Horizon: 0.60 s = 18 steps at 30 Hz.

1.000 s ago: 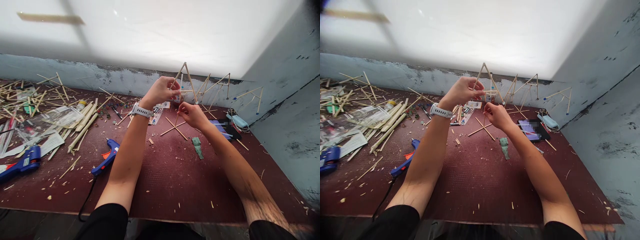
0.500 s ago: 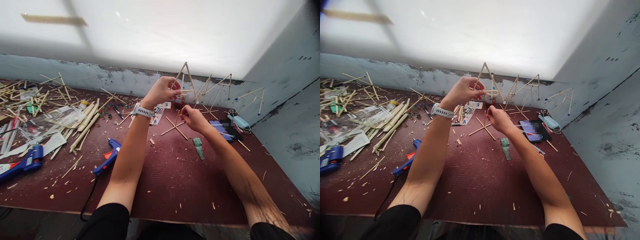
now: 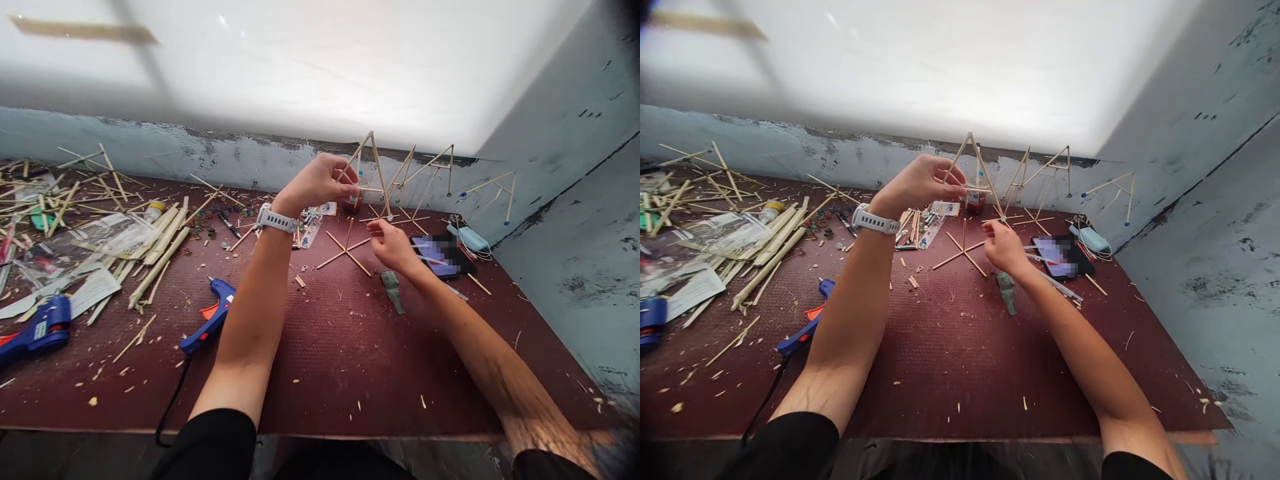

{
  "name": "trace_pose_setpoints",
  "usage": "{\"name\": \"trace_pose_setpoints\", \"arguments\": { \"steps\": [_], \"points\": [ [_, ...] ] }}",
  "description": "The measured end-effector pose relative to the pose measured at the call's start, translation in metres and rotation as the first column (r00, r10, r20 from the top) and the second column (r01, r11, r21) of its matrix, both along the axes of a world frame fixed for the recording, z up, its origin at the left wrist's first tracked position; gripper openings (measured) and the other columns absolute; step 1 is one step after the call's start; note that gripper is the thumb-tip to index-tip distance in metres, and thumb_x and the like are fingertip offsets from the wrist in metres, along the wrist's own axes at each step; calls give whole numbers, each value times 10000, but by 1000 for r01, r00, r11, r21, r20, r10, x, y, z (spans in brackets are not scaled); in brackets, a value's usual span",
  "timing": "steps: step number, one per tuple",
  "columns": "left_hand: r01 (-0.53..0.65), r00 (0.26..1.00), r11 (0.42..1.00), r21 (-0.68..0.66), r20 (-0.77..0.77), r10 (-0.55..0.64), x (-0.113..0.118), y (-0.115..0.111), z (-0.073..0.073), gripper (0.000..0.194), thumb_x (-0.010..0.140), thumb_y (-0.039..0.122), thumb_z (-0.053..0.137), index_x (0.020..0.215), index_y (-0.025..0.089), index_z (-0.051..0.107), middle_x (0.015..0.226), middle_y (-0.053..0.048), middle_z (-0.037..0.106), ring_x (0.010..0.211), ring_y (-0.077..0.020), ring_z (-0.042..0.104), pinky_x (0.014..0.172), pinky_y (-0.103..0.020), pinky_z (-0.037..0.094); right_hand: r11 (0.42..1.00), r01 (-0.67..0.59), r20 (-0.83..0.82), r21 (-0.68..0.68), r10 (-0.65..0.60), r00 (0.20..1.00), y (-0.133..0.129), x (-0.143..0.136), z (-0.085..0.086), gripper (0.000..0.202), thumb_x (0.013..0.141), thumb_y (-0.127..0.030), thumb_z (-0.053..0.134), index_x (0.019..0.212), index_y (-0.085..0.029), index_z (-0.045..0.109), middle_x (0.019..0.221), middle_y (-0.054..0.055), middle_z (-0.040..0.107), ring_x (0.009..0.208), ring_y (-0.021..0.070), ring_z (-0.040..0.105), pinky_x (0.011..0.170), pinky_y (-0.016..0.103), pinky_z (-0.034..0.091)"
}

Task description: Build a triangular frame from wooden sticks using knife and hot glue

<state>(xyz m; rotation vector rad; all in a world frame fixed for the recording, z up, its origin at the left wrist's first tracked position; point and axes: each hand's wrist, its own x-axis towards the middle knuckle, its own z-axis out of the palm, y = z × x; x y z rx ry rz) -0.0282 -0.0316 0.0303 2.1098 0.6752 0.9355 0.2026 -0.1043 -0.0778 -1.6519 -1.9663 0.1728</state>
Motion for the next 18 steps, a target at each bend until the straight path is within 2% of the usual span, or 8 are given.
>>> {"name": "trace_pose_setpoints", "arguments": {
  "steps": [1, 2, 3, 5, 7, 9, 14, 18],
  "points": [
    [-5, 1000, 1000, -25, 2, 5, 0, -1, 1, 254, 824, 301, 788, 982, 131, 686, 862, -87, 734, 877, -212, 752, 787, -359, 622, 1000, -13, -63, 8, 13, 998, 1, -11, -5, 263, 957, -251, 610, 1213, -210, 651, 1207, 116, 779, 1060, 232, 764, 927, 372, 597],
    [-21, 1000, 998, -51, 5, 21, 0, -3, 1, 250, 810, 295, 801, 967, 132, 692, 859, -83, 741, 871, -206, 750, 788, -351, 621, 1000, -28, -219, 5, 28, 975, 2, -22, -10, 310, 952, -352, 667, 1222, -202, 649, 1196, 123, 783, 1037, 237, 773, 890, 367, 609],
    [-40, 999, 997, -70, 9, 41, 0, -4, 1, 245, 796, 288, 812, 948, 133, 698, 854, -80, 745, 854, -199, 747, 782, -344, 619, 1000, -19, -334, 7, 20, 942, 3, -33, -15, 368, 919, -436, 723, 1195, -201, 660, 1165, 124, 791, 1010, 246, 779, 867, 372, 613],
    [-52, 998, 996, -74, 16, 53, 0, -6, 2, 230, 788, 281, 820, 922, 133, 705, 850, -75, 750, 826, -184, 742, 775, -335, 617, 1000, 16, -429, 21, -6, 903, 7, -49, -24, 368, 858, -506, 788, 1056, -209, 699, 1039, 103, 810, 923, 250, 781, 819, 374, 603],
    [-41, 998, 995, -91, 44, 45, 1, -5, 0, 222, 788, 277, 820, 913, 132, 707, 855, -76, 754, 822, -180, 744, 794, -340, 622, 998, 45, -429, 41, -23, 903, 11, -54, -28, 274, 852, -481, 795, 892, -223, 710, 901, 68, 808, 826, 235, 763, 782, 366, 576],
    [-17, 996, 992, -128, 84, 28, 2, -3, -2, 227, 790, 273, 819, 922, 129, 705, 871, -83, 757, 839, -186, 751, 826, -355, 629, 997, 54, -416, 61, -24, 909, 15, -50, -30, 227, 866, -440, 781, 809, -232, 709, 840, 50, 800, 782, 226, 743, 769, 361, 551],
    [4, 990, 984, -178, 138, 21, 3, 3, -8, 240, 795, 267, 823, 942, 122, 700, 875, -90, 754, 858, -199, 761, 860, -385, 636, 996, 9, -428, 91, 31, 903, 18, -31, -30, 207, 882, -429, 761, 846, -227, 734, 846, 51, 801, 779, 224, 748, 757, 354, 542],
    [8, 991, 984, -179, 130, 15, 4, 4, -9, 244, 785, 268, 831, 930, 122, 699, 856, -79, 761, 832, -199, 769, 844, -389, 641, 994, -60, -447, 96, 96, 889, 18, -28, -31, 247, 881, -459, 761, 832, -220, 727, 831, 50, 793, 762, 213, 748, 734, 340, 551]
  ]
}}
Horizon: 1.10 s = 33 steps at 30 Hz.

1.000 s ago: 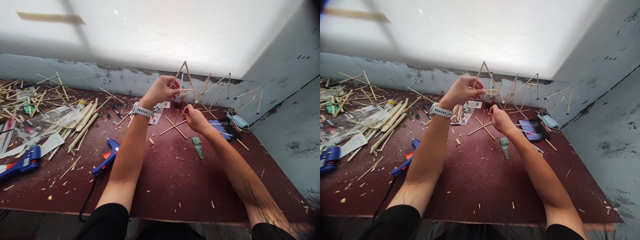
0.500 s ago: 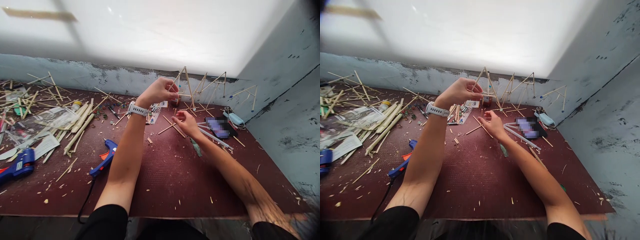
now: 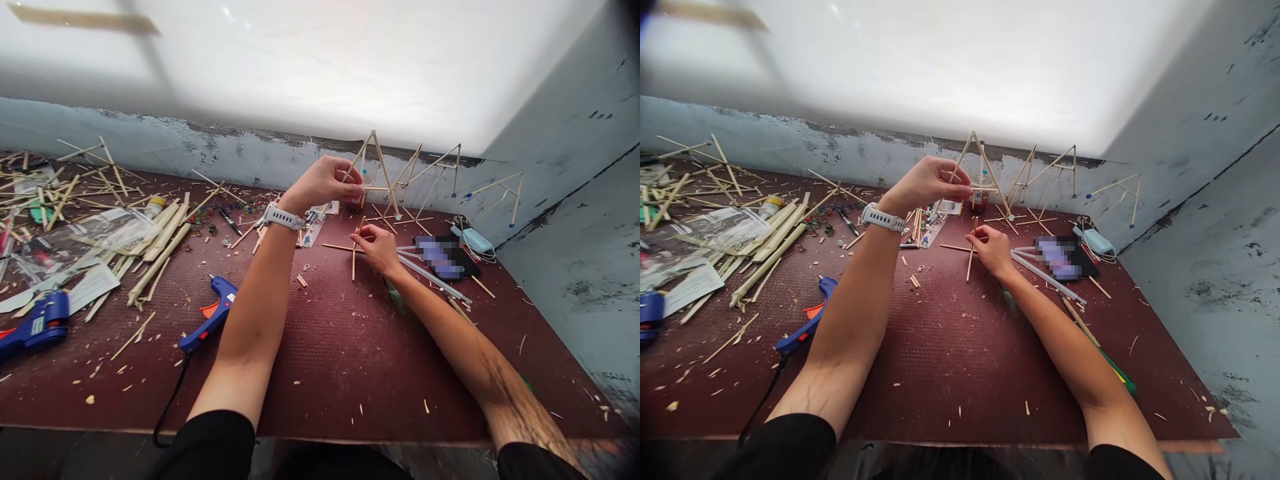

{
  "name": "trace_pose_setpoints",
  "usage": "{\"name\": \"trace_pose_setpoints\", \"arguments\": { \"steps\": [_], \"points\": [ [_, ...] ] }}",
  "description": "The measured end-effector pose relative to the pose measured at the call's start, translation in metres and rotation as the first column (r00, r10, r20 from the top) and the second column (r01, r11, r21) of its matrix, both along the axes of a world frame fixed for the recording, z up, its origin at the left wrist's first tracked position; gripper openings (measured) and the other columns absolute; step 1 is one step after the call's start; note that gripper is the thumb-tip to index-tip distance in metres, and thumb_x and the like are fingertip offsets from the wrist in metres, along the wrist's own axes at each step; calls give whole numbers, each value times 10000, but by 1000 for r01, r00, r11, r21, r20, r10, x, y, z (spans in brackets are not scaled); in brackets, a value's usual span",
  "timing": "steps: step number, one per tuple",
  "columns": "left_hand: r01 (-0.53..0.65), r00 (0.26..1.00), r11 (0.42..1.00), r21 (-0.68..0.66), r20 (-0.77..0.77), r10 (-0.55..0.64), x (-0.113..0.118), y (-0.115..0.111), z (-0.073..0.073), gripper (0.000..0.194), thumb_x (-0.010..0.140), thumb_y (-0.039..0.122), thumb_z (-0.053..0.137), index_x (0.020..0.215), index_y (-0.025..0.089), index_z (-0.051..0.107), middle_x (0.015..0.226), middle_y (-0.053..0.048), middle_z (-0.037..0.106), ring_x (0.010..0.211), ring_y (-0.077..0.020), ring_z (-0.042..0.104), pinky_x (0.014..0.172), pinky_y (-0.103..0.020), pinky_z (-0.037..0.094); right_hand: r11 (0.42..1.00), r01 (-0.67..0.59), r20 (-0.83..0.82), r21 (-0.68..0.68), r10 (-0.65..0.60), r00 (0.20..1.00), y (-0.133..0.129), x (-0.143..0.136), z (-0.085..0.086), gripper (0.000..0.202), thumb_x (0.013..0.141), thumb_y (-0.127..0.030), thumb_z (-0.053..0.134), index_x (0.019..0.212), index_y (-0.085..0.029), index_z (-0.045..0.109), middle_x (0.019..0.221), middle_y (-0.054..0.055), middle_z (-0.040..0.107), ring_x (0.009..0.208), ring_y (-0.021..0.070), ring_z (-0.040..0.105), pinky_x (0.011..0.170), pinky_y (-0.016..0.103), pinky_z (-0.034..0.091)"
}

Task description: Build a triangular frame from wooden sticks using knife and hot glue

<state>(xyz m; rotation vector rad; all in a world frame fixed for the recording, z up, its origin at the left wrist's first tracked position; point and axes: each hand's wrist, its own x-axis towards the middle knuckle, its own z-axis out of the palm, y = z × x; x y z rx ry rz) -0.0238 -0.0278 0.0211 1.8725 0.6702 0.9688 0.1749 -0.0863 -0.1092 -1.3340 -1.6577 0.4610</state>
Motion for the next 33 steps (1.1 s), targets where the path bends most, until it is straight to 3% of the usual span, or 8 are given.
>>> {"name": "trace_pose_setpoints", "arguments": {
  "steps": [7, 21, 33],
  "points": [
    [-8, 999, 1000, 0, -33, 8, 1, -4, 2, 248, 792, 260, 820, 940, 105, 695, 826, -84, 771, 809, -211, 780, 811, -397, 640, 998, -65, -20, 17, 66, 998, 4, -8, -2, 199, 852, -402, 806, 820, -224, 724, 814, 33, 788, 736, 199, 736, 709, 325, 544],
    [-7, 998, 1000, 24, -64, 8, 0, -8, 5, 225, 798, 256, 817, 922, 117, 690, 801, -42, 762, 813, -186, 779, 820, -368, 628, 998, -16, 27, 55, 14, 1000, 5, -12, -4, 180, 876, -381, 792, 811, -229, 723, 828, 40, 800, 761, 207, 738, 745, 331, 536],
    [39, 993, 999, 26, -111, -36, -3, -1, -1, 255, 799, 308, 834, 943, 139, 707, 869, -85, 764, 911, -229, 776, 869, -401, 620, 999, 26, 33, 38, -27, 999, 4, -12, -3, 187, 890, -405, 773, 831, -234, 728, 814, 34, 788, 732, 199, 713, 724, 329, 522]
  ]
}}
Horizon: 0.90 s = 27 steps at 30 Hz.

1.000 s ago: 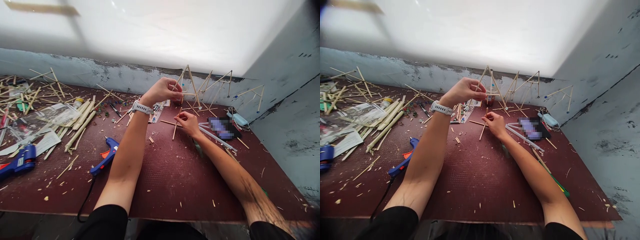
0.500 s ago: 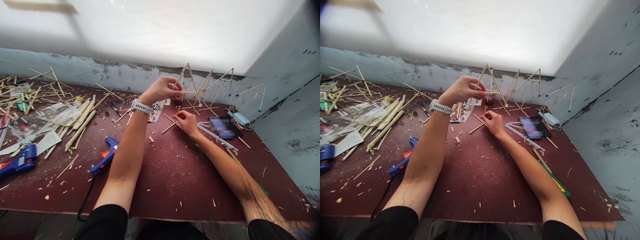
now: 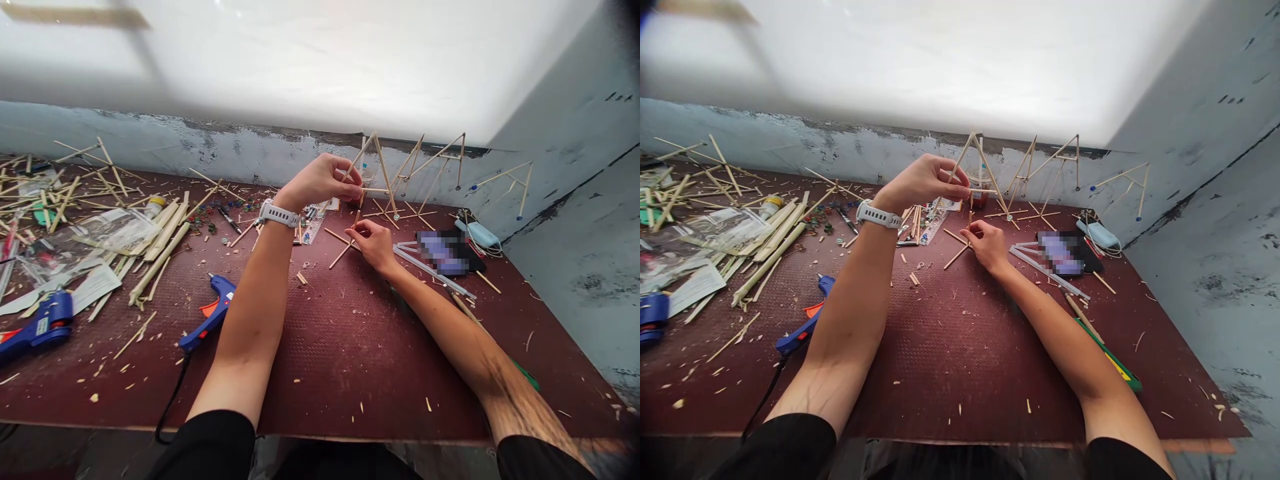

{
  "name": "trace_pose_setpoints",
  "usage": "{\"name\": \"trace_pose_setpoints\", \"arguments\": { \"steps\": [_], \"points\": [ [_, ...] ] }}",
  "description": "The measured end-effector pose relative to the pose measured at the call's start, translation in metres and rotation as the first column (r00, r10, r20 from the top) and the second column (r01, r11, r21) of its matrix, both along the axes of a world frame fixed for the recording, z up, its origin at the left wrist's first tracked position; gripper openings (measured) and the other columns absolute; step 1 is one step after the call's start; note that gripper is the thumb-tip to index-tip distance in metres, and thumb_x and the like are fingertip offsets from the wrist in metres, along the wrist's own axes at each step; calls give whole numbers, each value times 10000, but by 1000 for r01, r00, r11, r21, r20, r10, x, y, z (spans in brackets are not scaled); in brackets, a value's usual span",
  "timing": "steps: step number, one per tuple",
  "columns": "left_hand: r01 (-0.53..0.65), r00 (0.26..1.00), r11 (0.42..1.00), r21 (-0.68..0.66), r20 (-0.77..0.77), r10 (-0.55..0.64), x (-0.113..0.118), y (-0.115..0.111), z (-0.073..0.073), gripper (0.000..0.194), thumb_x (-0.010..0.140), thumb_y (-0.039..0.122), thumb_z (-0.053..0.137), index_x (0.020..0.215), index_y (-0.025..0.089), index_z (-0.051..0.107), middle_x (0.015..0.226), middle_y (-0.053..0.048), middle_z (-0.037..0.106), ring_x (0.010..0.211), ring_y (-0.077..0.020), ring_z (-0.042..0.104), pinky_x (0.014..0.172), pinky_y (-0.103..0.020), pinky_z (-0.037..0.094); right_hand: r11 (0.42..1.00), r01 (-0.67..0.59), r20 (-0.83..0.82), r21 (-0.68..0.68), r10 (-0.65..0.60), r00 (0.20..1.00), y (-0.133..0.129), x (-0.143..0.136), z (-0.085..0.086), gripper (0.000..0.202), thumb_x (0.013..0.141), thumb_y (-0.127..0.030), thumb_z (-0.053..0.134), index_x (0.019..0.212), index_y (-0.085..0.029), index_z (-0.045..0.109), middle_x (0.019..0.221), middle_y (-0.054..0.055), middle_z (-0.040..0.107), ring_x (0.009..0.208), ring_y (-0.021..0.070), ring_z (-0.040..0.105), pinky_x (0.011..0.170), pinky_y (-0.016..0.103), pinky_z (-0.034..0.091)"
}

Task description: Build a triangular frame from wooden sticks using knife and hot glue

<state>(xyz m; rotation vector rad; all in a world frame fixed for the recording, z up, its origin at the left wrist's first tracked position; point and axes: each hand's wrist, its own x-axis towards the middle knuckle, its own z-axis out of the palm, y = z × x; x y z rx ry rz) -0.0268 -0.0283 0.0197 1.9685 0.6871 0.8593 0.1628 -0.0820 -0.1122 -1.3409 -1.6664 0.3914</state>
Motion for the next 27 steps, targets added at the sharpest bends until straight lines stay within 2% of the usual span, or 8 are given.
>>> {"name": "trace_pose_setpoints", "arguments": {
  "steps": [12, 27],
  "points": [
    [-3, 999, 1000, -1, -35, 3, -1, -6, 4, 253, 787, 316, 837, 927, 143, 715, 842, -79, 761, 868, -217, 767, 843, -393, 621, 1000, 12, 15, 10, -12, 1000, -1, -1, 0, 192, 893, -409, 768, 824, -233, 730, 809, 36, 788, 738, 203, 710, 727, 330, 517],
    [6, 1000, 1000, -3, -23, -6, -1, -2, 1, 248, 772, 327, 843, 899, 156, 716, 841, -76, 764, 833, -203, 759, 790, -367, 611, 1000, 23, 31, 7, -23, 999, -1, -1, 1, 182, 895, -403, 764, 819, -242, 727, 812, 39, 789, 736, 205, 707, 728, 338, 520]
  ]
}}
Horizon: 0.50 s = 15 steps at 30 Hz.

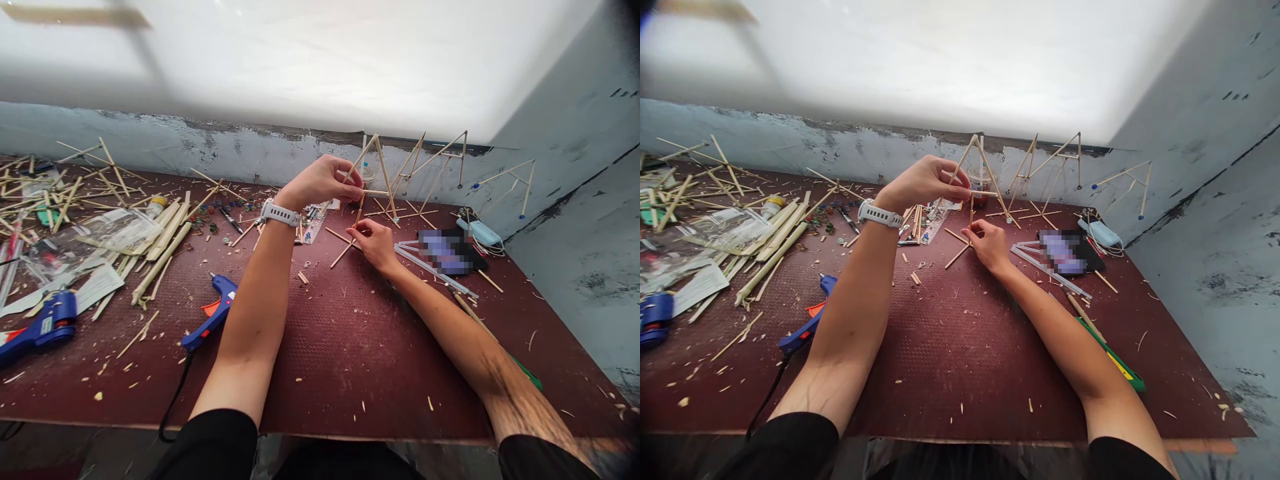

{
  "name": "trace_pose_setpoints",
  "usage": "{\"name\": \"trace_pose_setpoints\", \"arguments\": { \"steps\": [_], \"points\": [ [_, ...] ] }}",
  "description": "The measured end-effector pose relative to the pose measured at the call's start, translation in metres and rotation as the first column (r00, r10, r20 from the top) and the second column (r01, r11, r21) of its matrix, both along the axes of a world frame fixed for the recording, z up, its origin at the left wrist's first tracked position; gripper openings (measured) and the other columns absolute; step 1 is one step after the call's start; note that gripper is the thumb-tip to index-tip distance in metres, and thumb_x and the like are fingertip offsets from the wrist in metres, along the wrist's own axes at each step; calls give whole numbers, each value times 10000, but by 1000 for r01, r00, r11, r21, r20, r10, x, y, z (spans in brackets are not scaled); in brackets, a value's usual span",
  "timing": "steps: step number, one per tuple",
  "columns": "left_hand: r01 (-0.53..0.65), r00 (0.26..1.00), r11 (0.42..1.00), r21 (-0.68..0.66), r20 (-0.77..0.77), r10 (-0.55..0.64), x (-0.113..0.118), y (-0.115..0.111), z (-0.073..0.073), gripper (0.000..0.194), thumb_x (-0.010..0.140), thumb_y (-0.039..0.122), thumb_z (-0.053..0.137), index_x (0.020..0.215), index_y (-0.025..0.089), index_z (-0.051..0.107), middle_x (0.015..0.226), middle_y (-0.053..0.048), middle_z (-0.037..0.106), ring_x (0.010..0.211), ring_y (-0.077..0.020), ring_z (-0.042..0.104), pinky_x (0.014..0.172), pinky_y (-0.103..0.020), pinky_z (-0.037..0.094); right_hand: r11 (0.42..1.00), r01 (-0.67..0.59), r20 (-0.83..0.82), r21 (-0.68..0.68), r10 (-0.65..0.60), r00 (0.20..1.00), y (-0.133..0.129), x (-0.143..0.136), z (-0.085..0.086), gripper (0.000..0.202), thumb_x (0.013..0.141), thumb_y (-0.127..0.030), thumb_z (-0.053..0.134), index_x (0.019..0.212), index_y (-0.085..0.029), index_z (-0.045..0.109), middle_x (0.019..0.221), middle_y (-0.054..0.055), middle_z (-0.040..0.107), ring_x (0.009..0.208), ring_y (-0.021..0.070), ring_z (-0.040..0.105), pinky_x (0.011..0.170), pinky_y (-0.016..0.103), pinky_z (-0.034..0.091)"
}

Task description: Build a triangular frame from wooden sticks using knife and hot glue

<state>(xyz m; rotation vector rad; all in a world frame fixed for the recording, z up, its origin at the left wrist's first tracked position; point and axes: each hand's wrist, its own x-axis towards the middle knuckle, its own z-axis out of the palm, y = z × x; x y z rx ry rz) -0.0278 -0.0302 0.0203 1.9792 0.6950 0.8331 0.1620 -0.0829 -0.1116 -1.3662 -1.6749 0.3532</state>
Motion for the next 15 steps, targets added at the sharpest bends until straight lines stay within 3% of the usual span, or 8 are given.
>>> {"name": "trace_pose_setpoints", "arguments": {
  "steps": [15],
  "points": [
    [-8, 1000, 1000, 1, -4, 8, -1, 2, -1, 251, 785, 318, 849, 925, 148, 729, 860, -89, 767, 859, -208, 764, 833, -375, 624, 1000, -15, -19, -9, 15, 1000, -1, -1, 0, 176, 901, -396, 763, 830, -237, 734, 837, 42, 800, 763, 208, 723, 748, 337, 536]
  ]
}}
